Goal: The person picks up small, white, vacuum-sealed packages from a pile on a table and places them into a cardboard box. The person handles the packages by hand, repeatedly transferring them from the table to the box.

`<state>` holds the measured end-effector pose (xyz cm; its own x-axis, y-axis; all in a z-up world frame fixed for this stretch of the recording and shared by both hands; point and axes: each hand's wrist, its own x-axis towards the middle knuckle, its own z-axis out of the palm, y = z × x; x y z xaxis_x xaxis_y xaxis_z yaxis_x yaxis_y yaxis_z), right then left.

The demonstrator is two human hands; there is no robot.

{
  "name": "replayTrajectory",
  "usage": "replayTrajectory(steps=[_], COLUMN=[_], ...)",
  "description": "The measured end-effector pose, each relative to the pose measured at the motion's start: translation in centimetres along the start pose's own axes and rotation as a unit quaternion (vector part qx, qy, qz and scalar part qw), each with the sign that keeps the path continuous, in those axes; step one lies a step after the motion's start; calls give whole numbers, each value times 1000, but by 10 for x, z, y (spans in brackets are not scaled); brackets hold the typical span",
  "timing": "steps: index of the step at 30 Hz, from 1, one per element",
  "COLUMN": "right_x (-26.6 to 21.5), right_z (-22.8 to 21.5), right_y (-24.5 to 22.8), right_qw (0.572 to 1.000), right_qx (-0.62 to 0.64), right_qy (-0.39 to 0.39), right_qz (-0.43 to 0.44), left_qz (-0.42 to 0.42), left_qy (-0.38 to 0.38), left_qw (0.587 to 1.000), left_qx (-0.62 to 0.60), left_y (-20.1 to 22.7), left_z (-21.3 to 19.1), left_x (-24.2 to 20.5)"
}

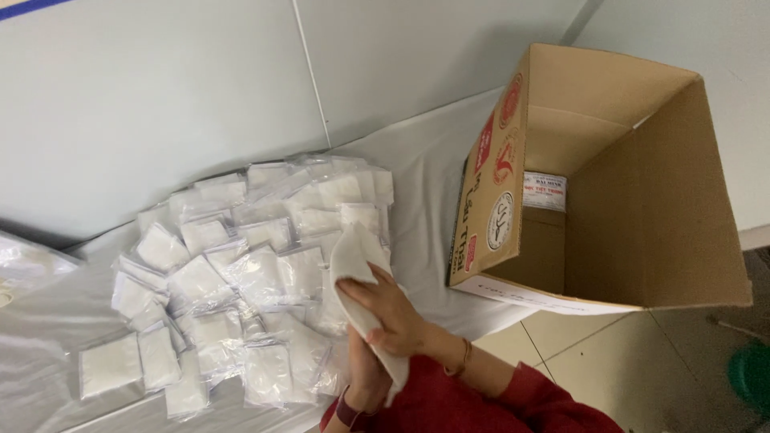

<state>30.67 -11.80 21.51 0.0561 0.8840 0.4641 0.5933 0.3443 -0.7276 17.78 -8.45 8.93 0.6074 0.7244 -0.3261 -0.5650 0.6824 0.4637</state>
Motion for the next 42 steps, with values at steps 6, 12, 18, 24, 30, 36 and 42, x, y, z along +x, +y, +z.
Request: replayTrajectory(steps=[6, 12, 18, 24, 30, 36, 42], right_x=[-6, -42, -62, -26, -65, -109, -110], right_z=[-16, -10, -24, -81, -109, -233, -311], right_y=[-17, 12, 27, -28, -24, -84, -51], right_qw=[999, 983, 921, 961, 975, 984, 774], right_qx=[-29, 54, 248, -90, -72, -42, -281], right_qy=[-24, 11, 74, 149, 1, 88, 477], right_qz=[14, 176, 290, 214, 212, 152, 307], left_qz=[-121, -117, 170, -122, -95, -100, -72], left_qy=[90, -35, -244, -70, -121, -87, 3], left_qw=[988, 992, 889, 899, 856, 863, 864], left_qx=[44, 39, 349, 415, 494, 488, 498], left_y=[39, 71, 90, 66, 55, 77, 85], left_z=[40, 60, 81, 7, 11, 15, 21], left_x=[-4, -8, -11, -2, -8, -16, -11])
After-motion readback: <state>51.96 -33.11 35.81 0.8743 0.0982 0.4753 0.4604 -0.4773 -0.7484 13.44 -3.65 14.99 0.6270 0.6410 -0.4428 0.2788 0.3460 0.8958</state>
